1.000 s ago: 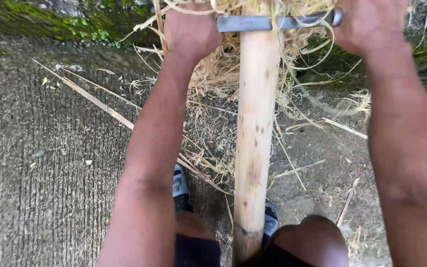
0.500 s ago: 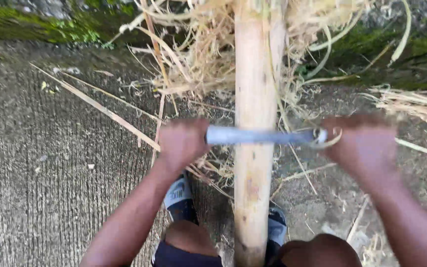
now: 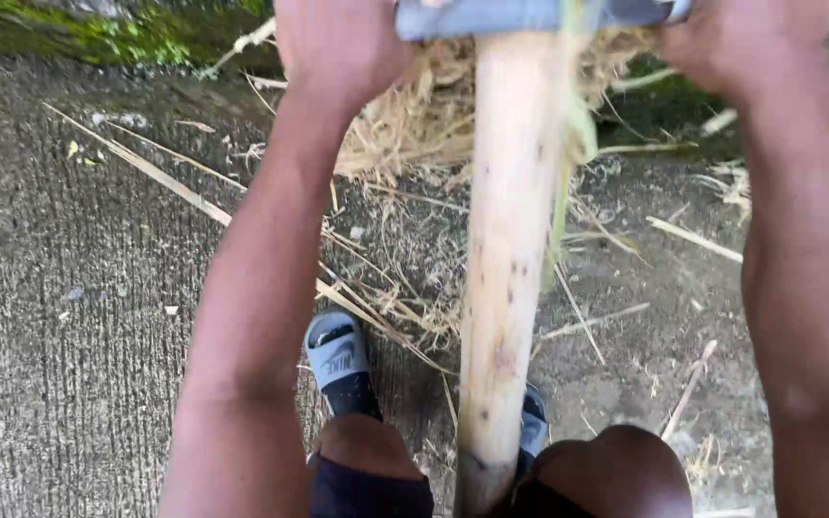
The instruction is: Scraping bark off a bamboo pole using a drawknife.
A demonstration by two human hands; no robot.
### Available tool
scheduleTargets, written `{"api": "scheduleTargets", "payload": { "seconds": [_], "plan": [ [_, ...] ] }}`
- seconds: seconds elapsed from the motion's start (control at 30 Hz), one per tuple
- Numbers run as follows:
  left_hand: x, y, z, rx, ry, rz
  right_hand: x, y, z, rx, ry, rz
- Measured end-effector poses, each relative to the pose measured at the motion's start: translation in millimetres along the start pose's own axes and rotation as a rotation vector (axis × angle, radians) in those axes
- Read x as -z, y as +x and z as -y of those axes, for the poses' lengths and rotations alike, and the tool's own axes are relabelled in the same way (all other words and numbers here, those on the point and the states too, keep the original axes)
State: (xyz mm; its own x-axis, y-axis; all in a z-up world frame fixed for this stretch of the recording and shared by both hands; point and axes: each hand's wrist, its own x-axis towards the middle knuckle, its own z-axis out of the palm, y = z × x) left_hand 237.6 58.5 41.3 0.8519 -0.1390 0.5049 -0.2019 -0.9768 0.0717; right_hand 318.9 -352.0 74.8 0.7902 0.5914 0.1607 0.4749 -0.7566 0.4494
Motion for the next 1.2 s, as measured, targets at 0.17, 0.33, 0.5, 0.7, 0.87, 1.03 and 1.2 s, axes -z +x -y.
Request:
{"api": "scheduleTargets", "payload": {
  "seconds": [0.17,0.33,0.5,0.7,0.87,1.03,1.2],
  "plan": [
    [57.2,-111.3,-46.4,0.044,-0.03,0.358,53.3,-105.9,98.9,-0.06,0.123,0.006],
    [107.0,-245.5,-85.5,0.02,-0.171,0.575,100.0,-238.1,177.9,-0.045,0.421,0.072],
    [114.2,-264.8,-95.5,-0.034,-0.219,0.711,116.9,-255.4,189.6,-0.109,0.52,0.188],
    [115.5,-274.1,-95.5,-0.007,-0.235,0.534,115.4,-256.5,190.8,-0.083,0.508,0.005],
    [107.3,-274.7,-90.3,0.0,-0.244,0.588,101.5,-256.9,186.5,-0.018,0.448,0.107],
    [60.6,-154.3,-55.1,0.0,-0.057,0.442,63.1,-168.0,138.8,-0.097,0.211,-0.011],
    [78.5,-131.9,-59.6,0.014,-0.051,0.406,65.2,-150.0,130.3,-0.139,0.186,0.121]
  ]
}}
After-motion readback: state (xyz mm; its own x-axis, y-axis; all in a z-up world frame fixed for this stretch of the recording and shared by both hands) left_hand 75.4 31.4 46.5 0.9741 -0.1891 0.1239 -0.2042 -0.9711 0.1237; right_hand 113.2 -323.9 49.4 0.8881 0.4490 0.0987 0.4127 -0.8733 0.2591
